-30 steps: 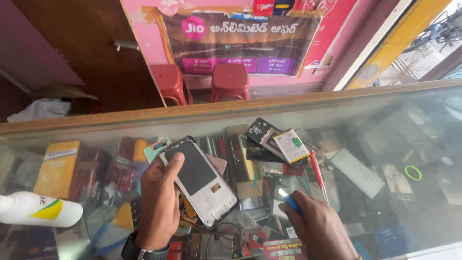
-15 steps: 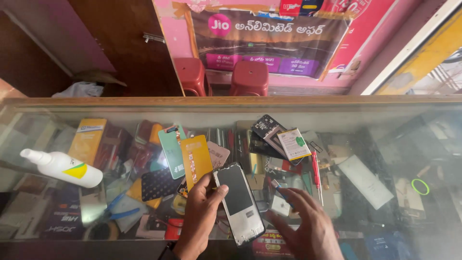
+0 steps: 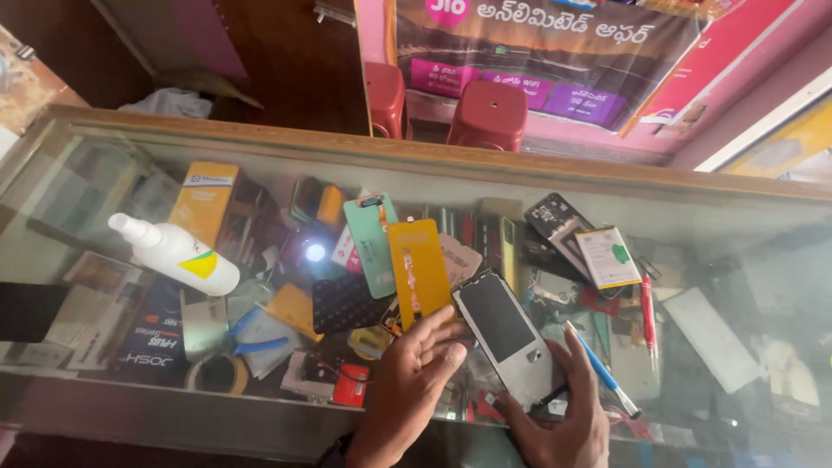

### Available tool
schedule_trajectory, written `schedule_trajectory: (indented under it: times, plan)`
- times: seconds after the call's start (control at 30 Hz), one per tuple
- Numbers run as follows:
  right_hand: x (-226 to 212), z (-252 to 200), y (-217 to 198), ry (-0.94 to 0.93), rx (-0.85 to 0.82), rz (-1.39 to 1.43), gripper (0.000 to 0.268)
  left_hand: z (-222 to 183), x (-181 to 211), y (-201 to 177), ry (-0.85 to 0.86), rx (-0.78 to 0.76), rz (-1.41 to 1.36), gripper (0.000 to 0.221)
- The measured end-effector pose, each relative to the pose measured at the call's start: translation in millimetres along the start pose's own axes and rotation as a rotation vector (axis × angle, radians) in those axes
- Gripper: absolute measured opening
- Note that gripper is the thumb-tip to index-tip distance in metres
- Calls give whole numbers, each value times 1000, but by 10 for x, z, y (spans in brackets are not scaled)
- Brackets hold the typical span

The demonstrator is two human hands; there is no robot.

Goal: The person peels a layer from a phone screen and scrapes the edges of the frame with a tool.

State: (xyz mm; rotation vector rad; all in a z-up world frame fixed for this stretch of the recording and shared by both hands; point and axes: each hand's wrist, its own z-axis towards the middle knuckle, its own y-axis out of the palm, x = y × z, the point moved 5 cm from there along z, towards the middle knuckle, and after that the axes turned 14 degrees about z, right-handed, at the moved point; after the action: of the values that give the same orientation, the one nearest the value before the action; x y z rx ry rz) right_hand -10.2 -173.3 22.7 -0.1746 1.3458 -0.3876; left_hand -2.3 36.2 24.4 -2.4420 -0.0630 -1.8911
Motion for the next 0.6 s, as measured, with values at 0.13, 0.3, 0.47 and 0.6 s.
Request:
schedule_trajectory:
  times: [0.13,0.3,0.47,0.6]
  plan:
    - [-51,48,133,-32,-31,-9,109,-195,-326,-228,10,80,103,24]
    - [-181,275,338,-87,-175,-45,103,-312,-477,-485,135,342,601,19]
    - [-275,312,432,-264,-243,-30,101,-303,-442,-474,-17,375,346,29]
    - [-385,348,374,-329,-248,14,92,-374,-305,-509,28,424,462,33]
